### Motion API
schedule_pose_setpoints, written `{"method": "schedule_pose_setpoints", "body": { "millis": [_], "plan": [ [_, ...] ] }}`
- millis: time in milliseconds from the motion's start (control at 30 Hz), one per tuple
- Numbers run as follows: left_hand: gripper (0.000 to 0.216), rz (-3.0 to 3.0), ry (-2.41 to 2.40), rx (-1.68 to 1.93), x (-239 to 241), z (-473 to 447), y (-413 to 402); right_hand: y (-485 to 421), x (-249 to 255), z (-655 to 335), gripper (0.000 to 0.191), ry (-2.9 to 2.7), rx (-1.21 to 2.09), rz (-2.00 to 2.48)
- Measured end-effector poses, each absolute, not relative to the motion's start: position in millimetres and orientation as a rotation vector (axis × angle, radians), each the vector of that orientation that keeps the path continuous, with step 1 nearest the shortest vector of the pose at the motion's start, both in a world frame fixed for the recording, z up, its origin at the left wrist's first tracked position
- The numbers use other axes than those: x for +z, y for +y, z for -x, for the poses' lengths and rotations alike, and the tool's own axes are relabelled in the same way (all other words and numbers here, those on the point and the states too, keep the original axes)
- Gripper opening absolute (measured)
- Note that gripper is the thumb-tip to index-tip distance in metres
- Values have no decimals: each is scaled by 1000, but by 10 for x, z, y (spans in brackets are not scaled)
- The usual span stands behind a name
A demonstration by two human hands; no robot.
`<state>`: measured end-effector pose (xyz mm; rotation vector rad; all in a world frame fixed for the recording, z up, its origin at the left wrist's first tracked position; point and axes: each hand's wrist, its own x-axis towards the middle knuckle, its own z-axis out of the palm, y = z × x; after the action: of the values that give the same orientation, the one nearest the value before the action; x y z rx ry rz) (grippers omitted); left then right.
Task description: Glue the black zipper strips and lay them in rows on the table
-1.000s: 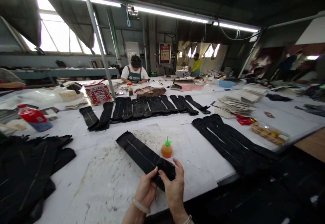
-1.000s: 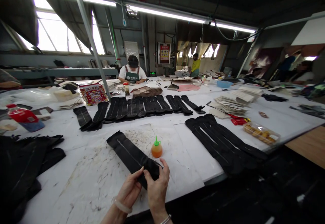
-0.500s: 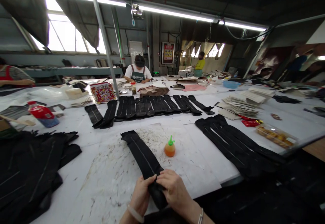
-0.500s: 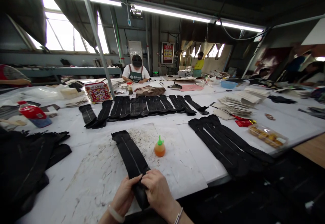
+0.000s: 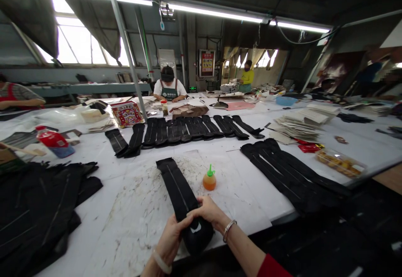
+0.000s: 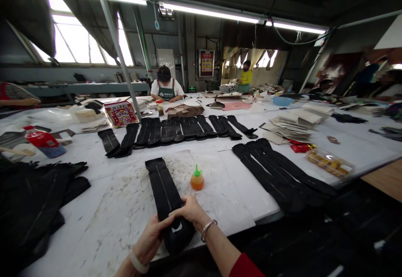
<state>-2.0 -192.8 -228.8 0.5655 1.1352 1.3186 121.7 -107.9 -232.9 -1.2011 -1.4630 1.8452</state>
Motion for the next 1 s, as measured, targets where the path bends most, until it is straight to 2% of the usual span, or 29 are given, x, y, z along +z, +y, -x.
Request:
{"method": "schedule_pose_setpoints", "body": {
  "millis": [133, 267, 367, 467, 533, 700, 833, 933, 1000],
  "plan": [
    [57, -942, 1404, 1101, -2340, 242, -1848, -1096, -2424, -1157, 26, -1354, 1944, 1215],
    [59, -1350, 2099, 642, -2220, 353, -1836, -1113, -2498, -1120, 25, -1312, 1954, 1219],
    [79, -1558, 2379, 426, -2111, 310, -1847, -1118, -2537, -1105, 19, -1326, 1915, 1225],
    [95, -1831, 2259, 323, -2029, 294, -1751, -1113, -2576, -1098, 12, -1373, 1851, 1231],
    [96, -2005, 2008, 188, -1978, 331, -1595, -1106, -2606, -1090, 10, -1415, 1807, 1247],
    [74, -2265, 1424, -147, -1911, 398, -1048, -1100, -2659, -1078, 13, -1521, 1652, 1321],
    [64, -2287, 1344, -413, -1984, 342, -741, -1061, -2636, -1264, 26, -1580, 1432, 1405],
    [63, -2108, 1314, -493, -2064, 346, -650, -903, -2576, -1535, 19, -1541, 1132, 1464],
    [64, -1913, 1322, -488, -2102, 372, -631, -727, -2539, -1675, 38, -1512, 965, 1482]
  ]
}}
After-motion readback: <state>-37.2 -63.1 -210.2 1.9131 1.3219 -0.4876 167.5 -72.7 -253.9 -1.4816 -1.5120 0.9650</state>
